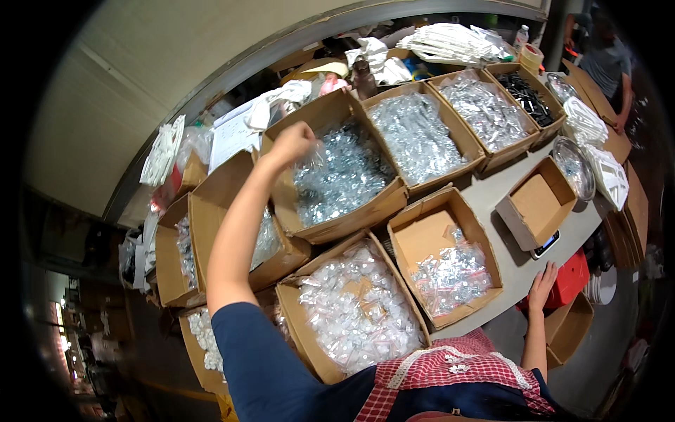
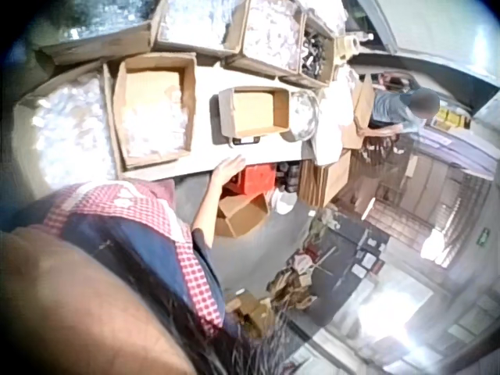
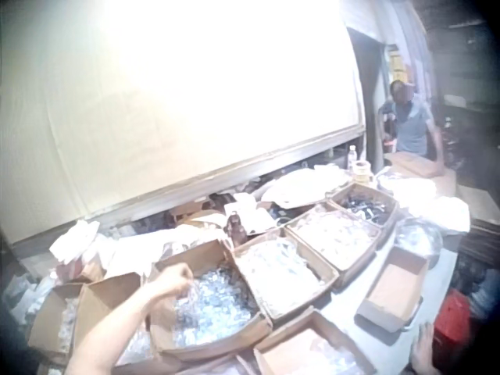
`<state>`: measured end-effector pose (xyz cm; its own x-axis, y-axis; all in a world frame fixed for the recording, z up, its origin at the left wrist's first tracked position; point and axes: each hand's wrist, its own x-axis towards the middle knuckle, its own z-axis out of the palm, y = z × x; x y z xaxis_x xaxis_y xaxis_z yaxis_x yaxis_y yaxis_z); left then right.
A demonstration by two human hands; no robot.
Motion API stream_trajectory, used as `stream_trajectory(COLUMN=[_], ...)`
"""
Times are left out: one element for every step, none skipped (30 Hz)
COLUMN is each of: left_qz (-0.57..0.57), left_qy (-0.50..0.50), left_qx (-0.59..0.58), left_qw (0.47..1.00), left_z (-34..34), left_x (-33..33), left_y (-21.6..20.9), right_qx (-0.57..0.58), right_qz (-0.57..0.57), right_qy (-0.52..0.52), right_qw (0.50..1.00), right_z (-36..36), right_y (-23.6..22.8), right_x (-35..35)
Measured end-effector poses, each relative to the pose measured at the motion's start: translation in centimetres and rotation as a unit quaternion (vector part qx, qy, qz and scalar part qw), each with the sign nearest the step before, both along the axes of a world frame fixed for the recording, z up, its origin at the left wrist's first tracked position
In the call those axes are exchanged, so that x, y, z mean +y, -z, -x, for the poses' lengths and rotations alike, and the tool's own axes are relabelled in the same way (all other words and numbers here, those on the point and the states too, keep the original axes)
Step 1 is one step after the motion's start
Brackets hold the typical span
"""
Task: The person weighs small bags of components using a digital scale and then packs them into boxes, handling white plastic items from a yellow bag as well.
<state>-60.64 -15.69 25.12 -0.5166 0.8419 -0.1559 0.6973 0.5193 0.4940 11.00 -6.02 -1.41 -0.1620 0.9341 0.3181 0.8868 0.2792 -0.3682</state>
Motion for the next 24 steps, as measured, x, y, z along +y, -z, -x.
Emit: stream_trajectory(left_qz=[0.024,0.105,0.179,0.246,0.202,0.202,0.206,0.190,0.176,0.133,0.053,-0.033,-0.081,-0.184,-0.218,-0.251,-0.229,-0.244,-0.260,-0.251,-0.244,-0.238,-0.207,-0.197], left_qy=[0.077,0.082,0.114,0.134,0.137,0.119,0.101,0.071,0.039,0.024,0.014,-0.012,-0.040,-0.002,-0.007,-0.031,-0.032,-0.014,0.002,0.006,0.008,-0.004,0.000,0.018], left_qx=[0.128,0.154,0.187,0.204,0.227,0.243,0.260,0.244,0.227,0.195,0.183,0.090,-0.062,-0.144,-0.228,-0.340,-0.405,-0.446,-0.486,-0.496,-0.505,-0.505,-0.491,-0.508], left_qw=[0.988,0.979,0.959,0.938,0.943,0.941,0.938,0.948,0.957,0.971,0.982,0.995,0.994,0.972,0.949,0.906,0.885,0.861,0.835,0.831,0.828,0.830,0.846,0.838], left_z=[1.3,1.1,2.5,1.6,1.4,1.9,1.9,1.3,1.2,2.1,1.4,0.9,-0.6,-1.5,-4.6,-6.1,-9.5,-12.5,-15.5,-18.7,-22.0,-25.2,-28.9,-31.9], left_x=[0.7,2.3,2.6,3.7,3.3,3.5,3.5,3.1,2.7,2.0,1.7,1.5,1.5,0.8,1.1,0.9,1.7,2.4,3.6,5.0,6.5,8.1,10.0,11.9], left_y=[2.5,4.4,6.8,7.7,9.0,9.6,9.2,8.1,6.7,6.0,5.1,4.4,2.7,1.9,0.0,-0.7,-2.2,-2.8,-3.0,-3.2,-3.3,-2.9,-3.4,-2.5], right_qx=[0.005,0.005,0.010,0.011,0.015,0.020,0.027,0.039,0.048,0.059,0.068,0.092,0.092,0.094,0.086,0.073,0.056,0.031,0.005,-0.035,-0.073,-0.076,-0.027,-0.025], right_qz=[-0.002,-0.005,-0.008,-0.011,-0.014,-0.017,-0.016,-0.009,-0.021,-0.029,-0.038,-0.052,-0.051,-0.050,-0.052,-0.051,-0.041,-0.044,-0.048,-0.028,-0.008,0.001,-0.008,0.008], right_qy=[-0.006,-0.005,-0.013,-0.005,-0.003,-0.003,-0.004,-0.006,-0.003,-0.005,0.000,0.006,0.012,0.012,0.021,0.018,0.018,0.016,0.012,-0.009,-0.032,-0.056,-0.067,-0.082], right_qw=[1.000,1.000,1.000,1.000,1.000,1.000,0.999,0.999,0.999,0.998,0.997,0.994,0.994,0.994,0.995,0.996,0.997,0.998,0.999,0.999,0.997,0.996,0.997,0.996], right_z=[0.4,0.3,0.8,0.7,0.7,0.7,1.0,1.1,1.4,1.6,1.8,2.0,2.0,2.2,1.7,2.0,2.2,1.9,1.6,1.5,1.5,1.2,1.4,0.7], right_y=[-0.1,-0.1,0.0,-0.2,-0.1,0.0,0.3,-0.1,-0.2,-0.2,-0.3,-0.4,-0.3,-0.2,-0.2,-0.4,-1.2,-1.2,-1.1,-2.1,-3.3,-4.2,-6.0,-6.8], right_x=[-0.2,-0.2,0.0,-0.2,-0.2,-0.1,-0.3,-0.7,-0.8,-0.8,-1.0,-1.0,-1.1,-0.9,-0.8,-0.7,-0.8,-0.7,-0.3,0.1,0.7,2.1,3.7,6.1])
